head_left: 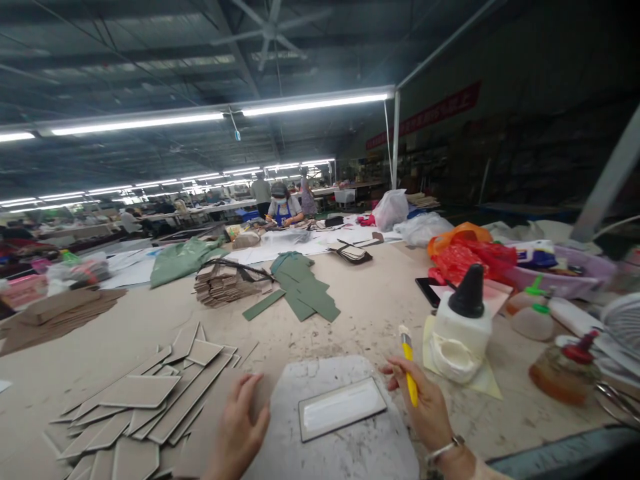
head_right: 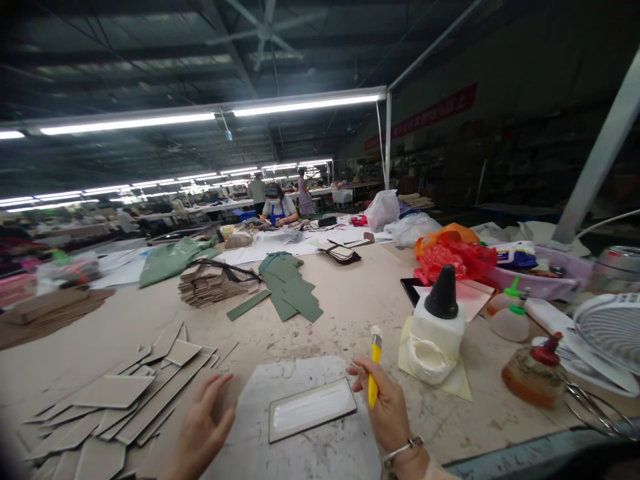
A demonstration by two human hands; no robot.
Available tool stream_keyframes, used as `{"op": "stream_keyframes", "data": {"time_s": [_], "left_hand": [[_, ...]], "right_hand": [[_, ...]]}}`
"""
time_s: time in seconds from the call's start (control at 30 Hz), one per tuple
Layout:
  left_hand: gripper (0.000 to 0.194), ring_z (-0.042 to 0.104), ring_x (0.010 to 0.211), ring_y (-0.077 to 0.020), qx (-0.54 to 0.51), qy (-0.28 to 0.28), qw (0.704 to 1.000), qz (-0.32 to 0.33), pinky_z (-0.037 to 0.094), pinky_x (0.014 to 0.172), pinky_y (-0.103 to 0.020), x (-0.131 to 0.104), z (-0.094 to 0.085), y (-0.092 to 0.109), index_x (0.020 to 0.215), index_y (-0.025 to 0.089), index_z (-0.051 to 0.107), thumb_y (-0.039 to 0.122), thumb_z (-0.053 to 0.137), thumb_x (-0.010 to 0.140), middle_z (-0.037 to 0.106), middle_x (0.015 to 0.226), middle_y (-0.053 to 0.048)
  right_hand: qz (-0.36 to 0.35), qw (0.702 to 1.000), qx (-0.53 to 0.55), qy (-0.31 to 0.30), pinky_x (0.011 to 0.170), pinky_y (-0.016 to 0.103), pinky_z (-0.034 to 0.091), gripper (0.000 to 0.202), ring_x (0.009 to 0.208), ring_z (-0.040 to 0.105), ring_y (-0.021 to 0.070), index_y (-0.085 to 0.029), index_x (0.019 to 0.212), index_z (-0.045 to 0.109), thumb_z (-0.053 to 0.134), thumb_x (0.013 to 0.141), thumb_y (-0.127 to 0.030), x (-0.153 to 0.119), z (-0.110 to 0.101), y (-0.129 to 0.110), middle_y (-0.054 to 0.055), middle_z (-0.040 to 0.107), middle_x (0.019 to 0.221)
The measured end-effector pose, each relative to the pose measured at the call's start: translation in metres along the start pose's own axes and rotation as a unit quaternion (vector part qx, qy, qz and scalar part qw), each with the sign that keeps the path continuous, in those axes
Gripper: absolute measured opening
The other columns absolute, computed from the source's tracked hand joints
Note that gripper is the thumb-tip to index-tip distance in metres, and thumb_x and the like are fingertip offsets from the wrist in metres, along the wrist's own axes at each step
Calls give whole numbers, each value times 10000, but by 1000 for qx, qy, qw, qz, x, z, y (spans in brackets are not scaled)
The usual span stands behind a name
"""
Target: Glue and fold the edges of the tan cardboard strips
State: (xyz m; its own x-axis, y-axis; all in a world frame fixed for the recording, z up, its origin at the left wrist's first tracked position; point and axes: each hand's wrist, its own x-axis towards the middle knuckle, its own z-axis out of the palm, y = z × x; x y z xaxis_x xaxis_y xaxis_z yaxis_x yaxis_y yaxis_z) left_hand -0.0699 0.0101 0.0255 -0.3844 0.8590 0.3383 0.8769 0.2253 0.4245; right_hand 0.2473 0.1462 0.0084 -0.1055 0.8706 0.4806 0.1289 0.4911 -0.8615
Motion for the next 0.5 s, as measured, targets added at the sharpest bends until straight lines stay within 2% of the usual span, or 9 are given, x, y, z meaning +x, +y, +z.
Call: {"op": "stream_keyframes", "data": {"time_s": [0.1, 0.2, 0.27, 0.37, 0.5], "left_hand": [[377, 449, 1235, -250, -43, -60, 988, 136, 402, 1046, -377, -14, 15, 34, 1213, 212, 491, 284, 445, 846, 470, 1291, -140], [389, 480, 1202, -245, -71, -93, 966, 231, 438, 1011, -357, -24, 31, 52, 1221, 198, 493, 227, 444, 836, 482, 1267, -166], [407, 502, 1174, -254, -86, -83, 954, 277, 457, 989, -369, -26, 43, 51, 1216, 189, 493, 209, 455, 811, 499, 1236, -178], [459, 525, 1150, -264, -98, -52, 938, 330, 475, 970, -394, -27, 59, 42, 1237, 189, 473, 192, 484, 778, 518, 1215, -177], [473, 550, 1129, -242, -112, 4, 922, 371, 500, 945, -369, -25, 66, 39, 1249, 181, 461, 156, 490, 777, 534, 1211, -162]], "right_hand": [[-10, 999, -24, -46, 646, 264, 553, 192, 685, 674, 172, -236, 945, 646, 513, 880, -358, -4, 8, -8, 27, 706, 784], [-38, 993, -39, -104, 670, 248, 545, 139, 754, 680, 173, -240, 904, 636, 541, 864, -334, -10, 17, -16, 31, 713, 877], [-57, 988, -44, -135, 641, 231, 532, 109, 697, 666, 156, -240, 889, 617, 558, 854, -325, -13, 23, -17, 16, 705, 831], [-64, 983, -51, -163, 539, 201, 485, 86, 554, 606, 125, -232, 831, 571, 550, 863, -309, -18, 27, -14, -24, 635, 640], [-61, 985, -48, -153, 502, 187, 451, 93, 518, 577, 111, -223, 823, 548, 520, 883, -289, -19, 29, -9, -28, 600, 604]]}}
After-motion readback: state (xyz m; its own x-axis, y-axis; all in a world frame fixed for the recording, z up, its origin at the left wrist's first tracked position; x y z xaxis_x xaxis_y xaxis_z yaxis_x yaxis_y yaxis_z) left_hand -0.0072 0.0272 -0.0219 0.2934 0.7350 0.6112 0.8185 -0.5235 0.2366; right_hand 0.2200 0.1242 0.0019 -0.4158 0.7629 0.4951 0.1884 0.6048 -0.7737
